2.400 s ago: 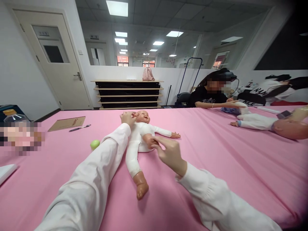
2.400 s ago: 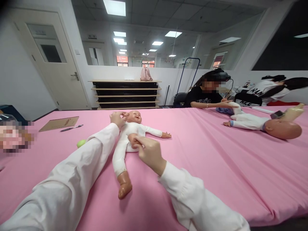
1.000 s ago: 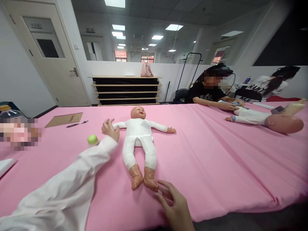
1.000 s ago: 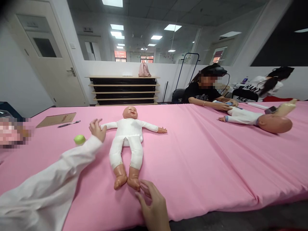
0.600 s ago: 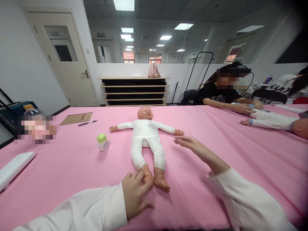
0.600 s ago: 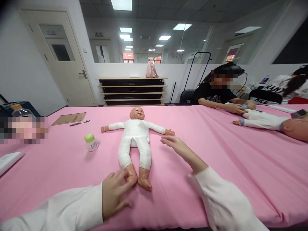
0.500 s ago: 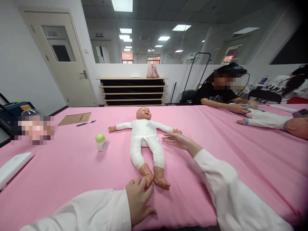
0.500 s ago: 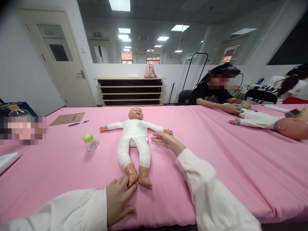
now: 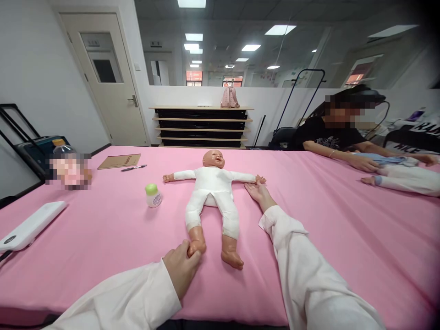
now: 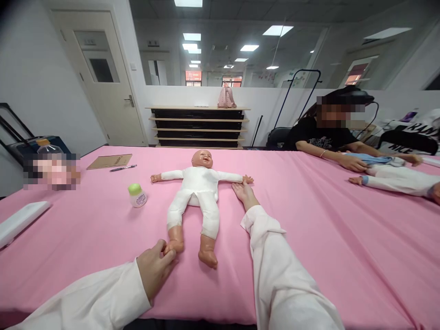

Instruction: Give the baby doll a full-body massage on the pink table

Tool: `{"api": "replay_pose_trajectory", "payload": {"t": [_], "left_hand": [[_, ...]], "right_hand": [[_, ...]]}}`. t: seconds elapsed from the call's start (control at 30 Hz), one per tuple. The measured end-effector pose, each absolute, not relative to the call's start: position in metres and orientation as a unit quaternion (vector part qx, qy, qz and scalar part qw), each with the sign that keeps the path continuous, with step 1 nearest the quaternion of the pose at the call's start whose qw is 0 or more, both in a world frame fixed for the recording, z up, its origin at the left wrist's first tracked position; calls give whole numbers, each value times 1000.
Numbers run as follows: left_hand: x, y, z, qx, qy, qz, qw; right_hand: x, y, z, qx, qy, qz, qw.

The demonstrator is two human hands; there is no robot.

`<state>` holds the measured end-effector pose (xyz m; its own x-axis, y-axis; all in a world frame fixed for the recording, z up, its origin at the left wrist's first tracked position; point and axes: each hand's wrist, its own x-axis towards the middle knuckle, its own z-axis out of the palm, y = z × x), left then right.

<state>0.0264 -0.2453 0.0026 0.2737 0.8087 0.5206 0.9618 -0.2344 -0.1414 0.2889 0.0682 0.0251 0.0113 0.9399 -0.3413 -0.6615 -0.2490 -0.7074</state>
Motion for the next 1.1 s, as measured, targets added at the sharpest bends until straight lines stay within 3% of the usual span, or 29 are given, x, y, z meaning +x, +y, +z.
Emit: {"api": "replay_pose_trajectory", "payload": {"t": [0.2,0.5,0.63,0.87,1.1], "left_hand": [[30,-245,8,-774,-525,-192,298],[19,-240,9,-788,-496,-185,313],[2,-237,3,-780,-538,-203,246],[-23,-232,-2,-701,-597,-390,-11],[-21,-233,-3,-659,-590,-458,-89]], "right_hand": [[311,63,20,-351,-140,720,581],[313,55,21,-381,-176,705,572],[313,56,20,-392,-195,693,573],[315,60,16,-398,-199,651,615],[316,59,13,-360,-217,585,694]]}}
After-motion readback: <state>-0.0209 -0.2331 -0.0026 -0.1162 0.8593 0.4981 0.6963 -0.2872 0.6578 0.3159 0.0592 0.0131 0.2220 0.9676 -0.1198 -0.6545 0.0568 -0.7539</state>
